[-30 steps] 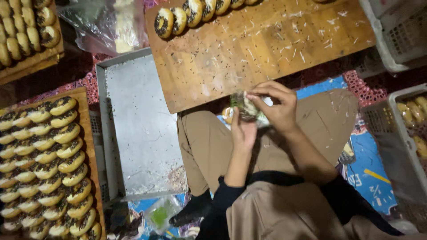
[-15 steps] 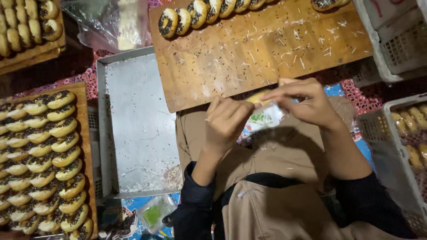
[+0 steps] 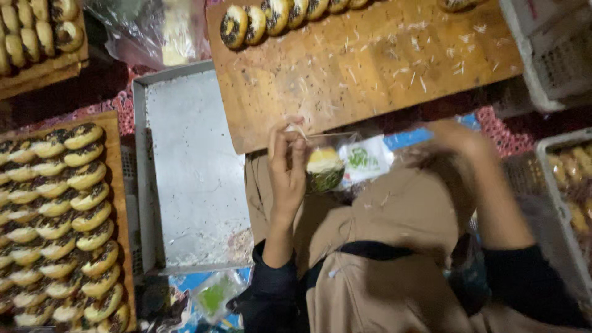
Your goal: The person sits on the floor and individually wraps round pastries in clear plastic bags. They pick up a pastry, place it into a bag, and seal it before placing the packaged item into a nearby basket. The process is repeated for multiple pastries.
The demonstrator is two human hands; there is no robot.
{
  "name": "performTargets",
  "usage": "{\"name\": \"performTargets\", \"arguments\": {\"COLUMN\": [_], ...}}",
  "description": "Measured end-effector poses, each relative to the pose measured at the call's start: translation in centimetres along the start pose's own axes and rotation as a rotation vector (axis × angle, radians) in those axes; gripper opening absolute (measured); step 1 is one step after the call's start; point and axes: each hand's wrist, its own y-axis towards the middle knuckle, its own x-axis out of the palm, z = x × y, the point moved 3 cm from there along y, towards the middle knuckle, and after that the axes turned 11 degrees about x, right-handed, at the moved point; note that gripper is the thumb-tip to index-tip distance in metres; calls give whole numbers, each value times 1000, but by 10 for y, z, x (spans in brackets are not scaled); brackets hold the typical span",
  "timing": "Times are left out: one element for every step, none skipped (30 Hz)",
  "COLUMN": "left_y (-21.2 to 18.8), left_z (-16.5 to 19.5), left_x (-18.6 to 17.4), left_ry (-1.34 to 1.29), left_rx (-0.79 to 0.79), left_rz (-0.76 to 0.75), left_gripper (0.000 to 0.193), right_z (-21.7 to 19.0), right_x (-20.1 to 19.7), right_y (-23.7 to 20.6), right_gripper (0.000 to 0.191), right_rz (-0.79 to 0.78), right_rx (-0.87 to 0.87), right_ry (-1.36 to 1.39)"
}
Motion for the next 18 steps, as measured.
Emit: {"name": "performTargets", "arguments": {"left_y": [4, 0, -6, -5, -3, -6, -15, -33, -55, -75, -97, -114, -127, -138, -142, -141, -135, -126], "left_z": [-17, -33, -49, -68, -85, -98, -108, -115, -123, -130, -131, -133, -140, -145, -152, -162, -173, -186], "left_x": [5, 7, 6, 5, 1, -6, -18, -31, -41, -48, -53, -57, -59, -59, -59, -55, -52, -48], "left_ry": [7, 23, 36, 48, 57, 69, 86, 110, 113, 113, 408, 701, 687, 674, 661, 639, 620, 601], "left_rx": [-23, -70, -123, -167, -191, -133, -85, -54, -135, -207, -217, -220, -284, -351, -413, -445, -484, -520], "left_rz": [28, 49, 67, 91, 118, 141, 166, 186, 201, 219, 148, 67, 60, 53, 47, 12, -20, -53], "left_gripper": [11, 13, 14, 16, 18, 18, 19, 19, 20, 22, 27, 34, 30, 25, 21, 21, 21, 21], "right_z": [-16, -45, -69, -91, -115, -127, -136, -143, -147, -151, -152, -150, -145, -138, -127, -112, -97, -82], "right_x": [12, 5, 27, 33, 43, 58, 75, 102, 128, 159, 188, 214, 234, 245, 249, 242, 230, 206], "right_y": [1, 4, 9, 20, 31, 42, 50, 51, 49, 42, 34, 27, 22, 23, 31, 45, 59, 74], "right_gripper": [85, 90, 74, 45, 17, 9, 11, 21, 22, 23, 24, 25, 27, 28, 23, 21, 21, 25], "right_rz": [-42, 173, -228, -98, 53, 137, 210, 269, 263, 196, 101, -17, -113, -188, -204, -218, -242, -17], "right_rx": [-58, -655, -706, -859, -1023, -905, -778, -632, -516, -429, -359, -309, -288, -270, -189, -112, -35, -57], "right_ry": [605, 539, 1092, 1168, 1227, 1277, 1326, 1380, 1390, 1383, 1372, 1350, 1317, 1263, 1150, 1033, 913, 962]}}
